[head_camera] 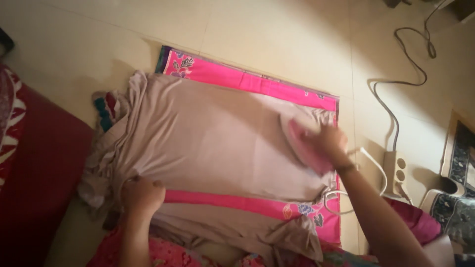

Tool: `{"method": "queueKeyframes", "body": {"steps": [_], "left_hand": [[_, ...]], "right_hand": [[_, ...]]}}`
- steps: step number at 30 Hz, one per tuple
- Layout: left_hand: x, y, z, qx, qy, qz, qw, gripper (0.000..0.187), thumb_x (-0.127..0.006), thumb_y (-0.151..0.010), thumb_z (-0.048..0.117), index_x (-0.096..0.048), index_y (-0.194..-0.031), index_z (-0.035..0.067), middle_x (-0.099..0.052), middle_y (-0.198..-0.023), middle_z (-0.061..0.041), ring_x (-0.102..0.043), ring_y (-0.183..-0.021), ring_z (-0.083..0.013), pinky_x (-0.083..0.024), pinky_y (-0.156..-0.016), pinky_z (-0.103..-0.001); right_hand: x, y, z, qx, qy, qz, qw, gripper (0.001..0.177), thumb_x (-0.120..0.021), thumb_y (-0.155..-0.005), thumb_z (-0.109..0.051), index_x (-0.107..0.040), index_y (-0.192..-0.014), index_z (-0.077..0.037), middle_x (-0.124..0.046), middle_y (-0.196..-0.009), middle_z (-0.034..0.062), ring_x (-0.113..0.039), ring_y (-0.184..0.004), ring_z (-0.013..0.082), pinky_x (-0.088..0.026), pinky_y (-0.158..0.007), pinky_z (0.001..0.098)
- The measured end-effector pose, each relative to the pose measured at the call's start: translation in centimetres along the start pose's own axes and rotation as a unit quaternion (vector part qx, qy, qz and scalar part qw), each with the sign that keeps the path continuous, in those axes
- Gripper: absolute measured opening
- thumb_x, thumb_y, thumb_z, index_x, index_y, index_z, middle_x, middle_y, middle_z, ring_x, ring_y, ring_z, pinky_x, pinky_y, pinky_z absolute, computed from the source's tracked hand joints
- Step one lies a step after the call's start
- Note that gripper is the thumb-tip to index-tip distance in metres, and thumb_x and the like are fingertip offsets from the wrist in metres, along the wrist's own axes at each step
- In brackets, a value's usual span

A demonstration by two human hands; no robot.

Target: Ironing a pair of tan trousers on a floor pad using a pink iron.

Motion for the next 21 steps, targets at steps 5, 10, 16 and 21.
{"method": "queueKeyframes", "body": {"steps": [5,10,16,21], "left_hand": [[2.0,0.7,1.7,-0.02,-0.022,-0.033,0.999,0.05,-0.056,-0.085,0.032,-0.073,-0.107,-0.01,-0.067,-0.113,-0.038,-0.066,-0.111,-0.0509,-0.051,-0.104,-0.05],[0.5,-0.1,1.0,-0.013,-0.033,-0.039,0.999,0.052,-0.056,-0.085,0.032,-0.071,-0.11,-0.011,-0.068,-0.113,-0.038,-0.067,-0.109,-0.0503,-0.051,-0.103,-0.05],[-0.5,-0.7,0.3,0.002,-0.052,-0.06,0.997,0.051,-0.054,-0.087,0.031,-0.073,-0.111,-0.009,-0.068,-0.117,-0.035,-0.067,-0.112,-0.0493,-0.05,-0.105,-0.051],[-1.1,-0.6,0.2,0.026,-0.076,-0.115,0.99,0.053,-0.053,-0.089,0.033,-0.073,-0.114,-0.009,-0.065,-0.124,-0.035,-0.064,-0.116,-0.0497,-0.047,-0.107,-0.051]], "right_hand": [[-1.7,4.5,3.3,-0.017,-0.004,-0.05,0.999,0.089,-0.07,-0.067,-0.08,-0.073,-0.119,-0.007,-0.077,-0.097,0.0202,-0.076,-0.086,0.0331,-0.061,-0.075,0.0435],[-3.1,1.1,9.3,-0.051,0.007,-0.061,0.997,0.084,-0.061,-0.077,-0.081,-0.074,-0.113,-0.007,-0.079,-0.092,0.0179,-0.078,-0.078,0.0302,-0.063,-0.068,0.0433],[-2.5,-2.0,10.0,-0.096,0.007,-0.078,0.992,0.087,-0.057,-0.084,-0.084,-0.079,-0.104,-0.002,-0.081,-0.088,0.0164,-0.079,-0.075,0.0268,-0.063,-0.065,0.04],[-2.2,-2.6,7.4,0.006,0.038,-0.024,0.999,0.087,-0.063,-0.073,-0.084,-0.074,-0.113,-0.008,-0.078,-0.089,0.0181,-0.077,-0.076,0.029,-0.062,-0.066,0.0421]]}}
Point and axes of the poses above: each hand's wrist, its own y-axis away from the middle knuckle, its own x-axis out of the back of the hand, z = x × y, the point moved 10 cm from there along -y, towards the middle knuckle
